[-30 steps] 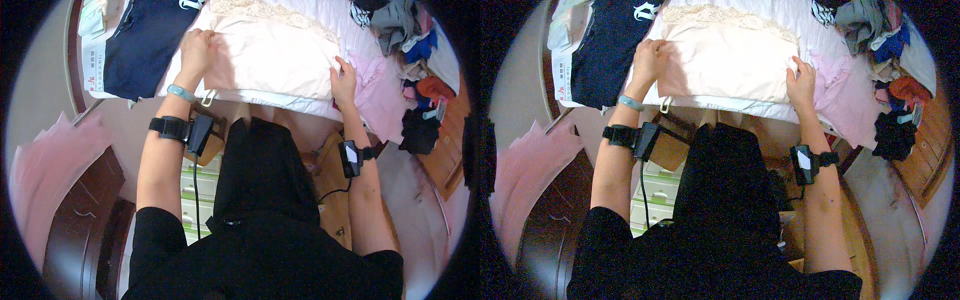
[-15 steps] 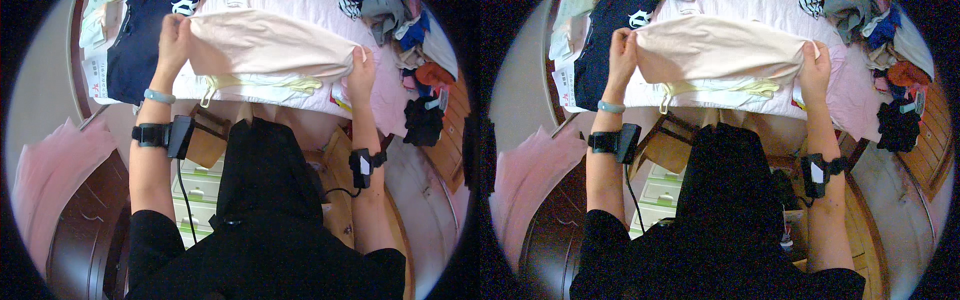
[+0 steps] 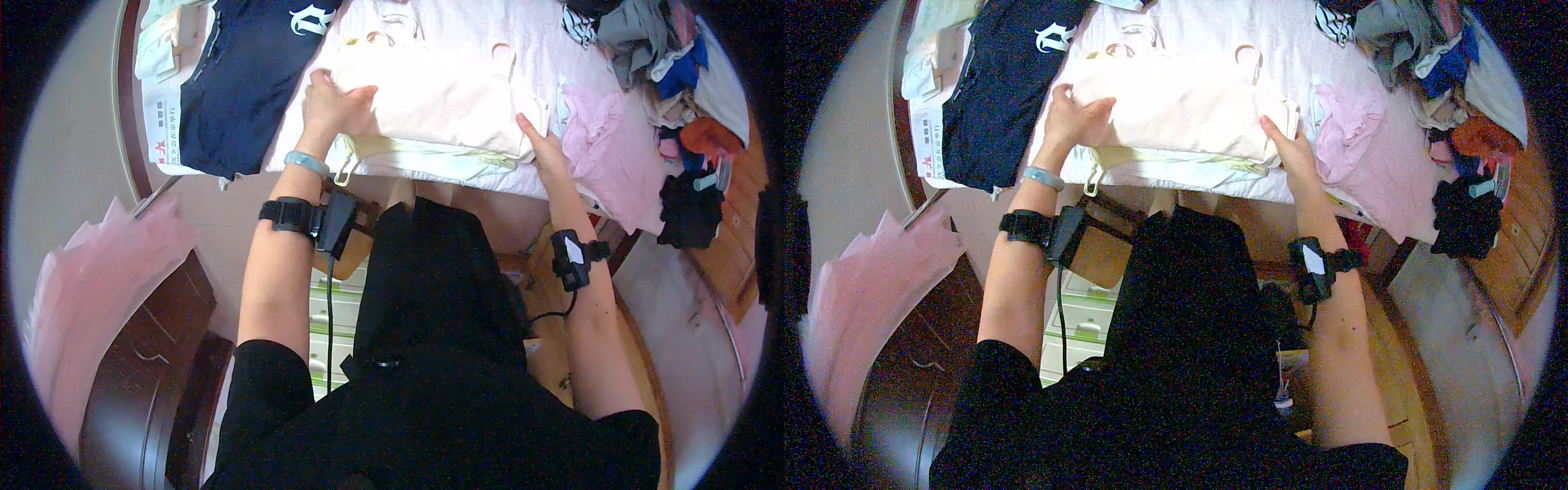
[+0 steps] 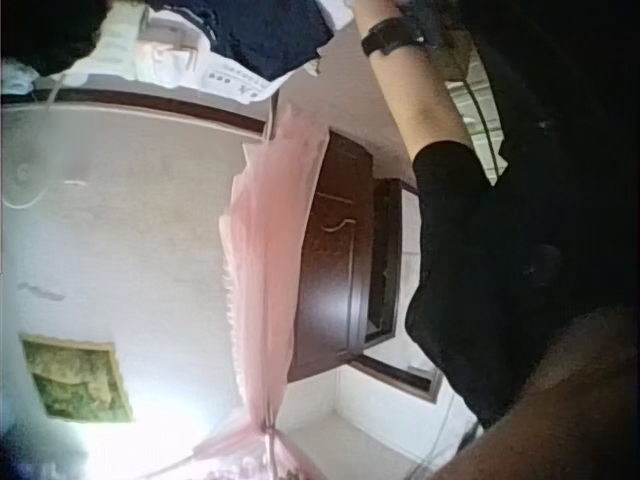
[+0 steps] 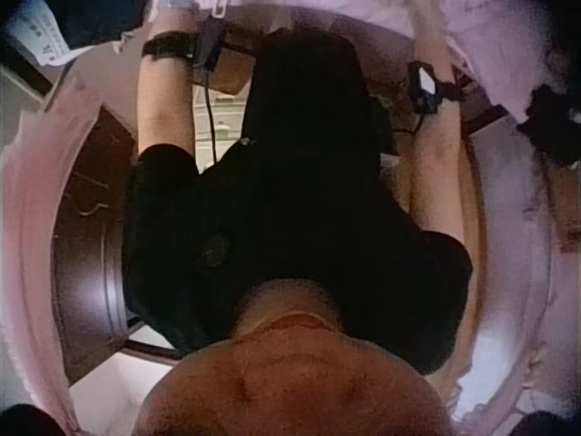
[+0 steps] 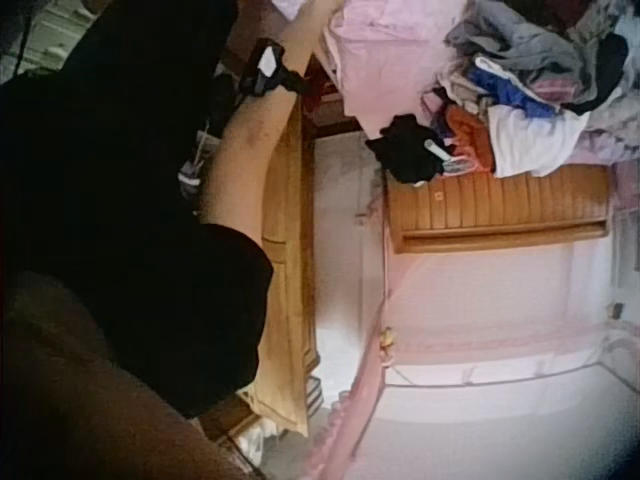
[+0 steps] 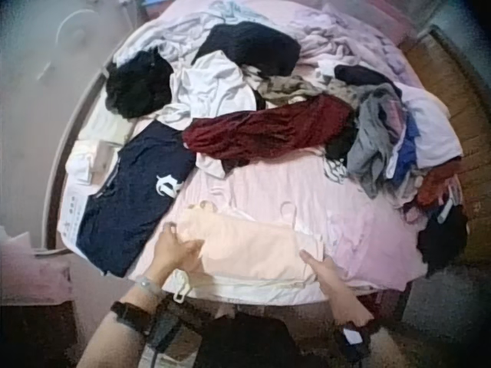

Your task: The person folds various garments on a bed, including a dark blue t-shirt, a red shirt, a white t-shirt, and several pairs of shorts. They then place the folded items into a wooden wardrobe.

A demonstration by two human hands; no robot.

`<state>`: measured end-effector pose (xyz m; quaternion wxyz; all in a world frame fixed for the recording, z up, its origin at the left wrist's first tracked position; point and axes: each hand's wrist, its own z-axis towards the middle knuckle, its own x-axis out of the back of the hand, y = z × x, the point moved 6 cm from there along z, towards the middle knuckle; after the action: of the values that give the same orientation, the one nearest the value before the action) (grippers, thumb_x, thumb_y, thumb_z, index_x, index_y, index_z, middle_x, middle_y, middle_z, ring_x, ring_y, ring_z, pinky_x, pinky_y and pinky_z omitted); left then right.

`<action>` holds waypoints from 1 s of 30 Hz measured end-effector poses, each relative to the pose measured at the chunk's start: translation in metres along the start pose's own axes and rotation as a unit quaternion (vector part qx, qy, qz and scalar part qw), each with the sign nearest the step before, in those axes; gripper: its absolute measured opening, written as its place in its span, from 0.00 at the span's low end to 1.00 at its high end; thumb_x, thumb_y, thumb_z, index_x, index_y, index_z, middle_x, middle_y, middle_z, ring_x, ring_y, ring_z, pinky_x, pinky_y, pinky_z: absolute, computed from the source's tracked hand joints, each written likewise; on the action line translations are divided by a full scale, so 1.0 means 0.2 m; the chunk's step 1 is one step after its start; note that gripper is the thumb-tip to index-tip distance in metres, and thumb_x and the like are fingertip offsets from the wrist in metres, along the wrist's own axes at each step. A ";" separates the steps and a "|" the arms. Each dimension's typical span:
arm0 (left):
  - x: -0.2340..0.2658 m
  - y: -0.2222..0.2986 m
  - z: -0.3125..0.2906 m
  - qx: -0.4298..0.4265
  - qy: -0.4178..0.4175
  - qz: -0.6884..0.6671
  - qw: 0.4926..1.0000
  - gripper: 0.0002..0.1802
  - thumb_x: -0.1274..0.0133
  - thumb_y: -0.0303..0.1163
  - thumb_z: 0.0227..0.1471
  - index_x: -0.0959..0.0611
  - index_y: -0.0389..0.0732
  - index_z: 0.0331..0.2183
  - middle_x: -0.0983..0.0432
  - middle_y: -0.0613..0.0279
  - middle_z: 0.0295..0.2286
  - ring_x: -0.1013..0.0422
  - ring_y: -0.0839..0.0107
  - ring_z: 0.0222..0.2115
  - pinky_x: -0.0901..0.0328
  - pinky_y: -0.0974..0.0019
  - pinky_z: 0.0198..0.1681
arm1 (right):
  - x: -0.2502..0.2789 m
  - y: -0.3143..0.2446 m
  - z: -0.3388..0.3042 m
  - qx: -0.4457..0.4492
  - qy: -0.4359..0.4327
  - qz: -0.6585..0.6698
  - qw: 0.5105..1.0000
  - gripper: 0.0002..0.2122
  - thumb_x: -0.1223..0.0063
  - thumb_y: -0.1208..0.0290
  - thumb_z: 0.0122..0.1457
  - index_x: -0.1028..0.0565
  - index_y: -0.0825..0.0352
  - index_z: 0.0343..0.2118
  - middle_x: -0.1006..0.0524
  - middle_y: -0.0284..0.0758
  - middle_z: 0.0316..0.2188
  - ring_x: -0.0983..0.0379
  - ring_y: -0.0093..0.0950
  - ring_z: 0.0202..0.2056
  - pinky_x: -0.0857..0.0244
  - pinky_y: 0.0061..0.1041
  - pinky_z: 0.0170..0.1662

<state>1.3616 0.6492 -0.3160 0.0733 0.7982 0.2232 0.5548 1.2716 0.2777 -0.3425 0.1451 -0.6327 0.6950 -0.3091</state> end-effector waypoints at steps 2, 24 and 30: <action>-0.02 -0.04 -0.02 0.072 -0.042 -0.101 0.991 0.50 0.39 0.54 0.25 0.36 0.24 0.42 0.31 0.37 0.34 0.30 0.54 0.35 0.35 0.61 0.37 | -0.03 0.04 -0.02 -0.073 -0.006 0.080 0.994 0.31 0.41 0.62 0.43 0.40 0.75 0.47 0.33 0.43 0.43 0.35 0.31 0.44 0.40 0.25 0.46; 0.09 -0.07 -0.66 0.062 -0.023 -0.484 0.872 0.21 0.43 0.30 0.38 0.27 0.32 0.38 0.29 0.62 0.30 0.34 0.76 0.29 0.38 0.74 0.32 | -0.28 -0.31 -0.18 -0.009 -0.279 0.048 0.959 0.21 0.44 0.73 0.44 0.35 0.73 0.42 0.29 0.39 0.37 0.31 0.29 0.37 0.36 0.24 0.41; 0.17 -0.05 -1.43 0.116 0.133 -0.579 0.796 0.20 0.43 0.24 0.37 0.27 0.30 0.37 0.29 0.63 0.31 0.35 0.76 0.30 0.38 0.72 0.34 | -0.39 -0.63 -0.61 0.184 -0.403 -0.164 0.881 0.21 0.46 0.74 0.45 0.35 0.71 0.44 0.28 0.35 0.36 0.32 0.26 0.37 0.38 0.23 0.42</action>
<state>1.1056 0.6351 -0.1825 0.2573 0.4413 0.7135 0.4796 1.3107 0.3821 -0.1876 0.4740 -0.7695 0.3931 -0.1694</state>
